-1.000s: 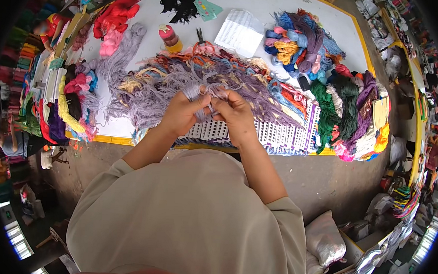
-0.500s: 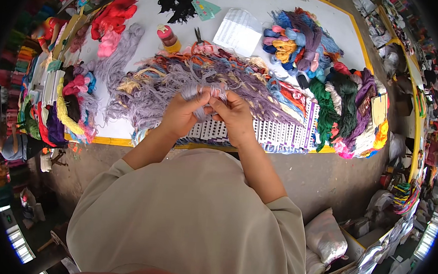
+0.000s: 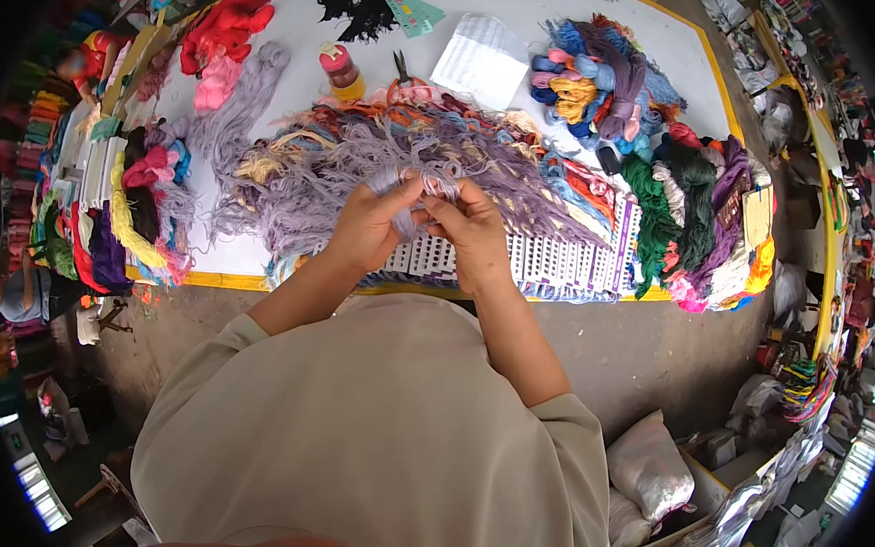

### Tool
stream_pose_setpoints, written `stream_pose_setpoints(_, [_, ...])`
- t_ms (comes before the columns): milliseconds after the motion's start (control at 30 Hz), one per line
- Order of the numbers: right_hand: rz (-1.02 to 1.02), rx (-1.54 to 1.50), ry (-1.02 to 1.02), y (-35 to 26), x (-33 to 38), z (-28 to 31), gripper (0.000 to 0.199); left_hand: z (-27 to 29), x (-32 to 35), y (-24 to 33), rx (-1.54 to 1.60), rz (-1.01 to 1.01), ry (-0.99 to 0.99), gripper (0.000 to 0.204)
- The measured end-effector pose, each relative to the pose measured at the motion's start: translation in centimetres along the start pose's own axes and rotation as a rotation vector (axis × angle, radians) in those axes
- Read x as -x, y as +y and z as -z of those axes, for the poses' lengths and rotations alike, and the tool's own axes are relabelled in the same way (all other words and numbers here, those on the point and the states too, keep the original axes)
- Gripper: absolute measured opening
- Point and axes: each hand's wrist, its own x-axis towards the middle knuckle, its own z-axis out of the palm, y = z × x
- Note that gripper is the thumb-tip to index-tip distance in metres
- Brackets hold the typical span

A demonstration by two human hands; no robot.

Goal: Organizing various colors of embroidery thread by looping them through holes on a numbered card.

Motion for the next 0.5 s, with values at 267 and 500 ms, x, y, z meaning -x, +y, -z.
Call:
stream_pose_setpoints(267, [0.0,-0.157,0.002,0.2,0.5,-0.1,0.011,0.9,-0.2,0.4,-0.065,0.016,0.036,0.019])
stream_pose_setpoints(500, [0.159,0.282,0.158,-1.9,0.2,6.4,0.015,4.8,-3.1,4.2,-0.044,0.085,-0.045,0.03])
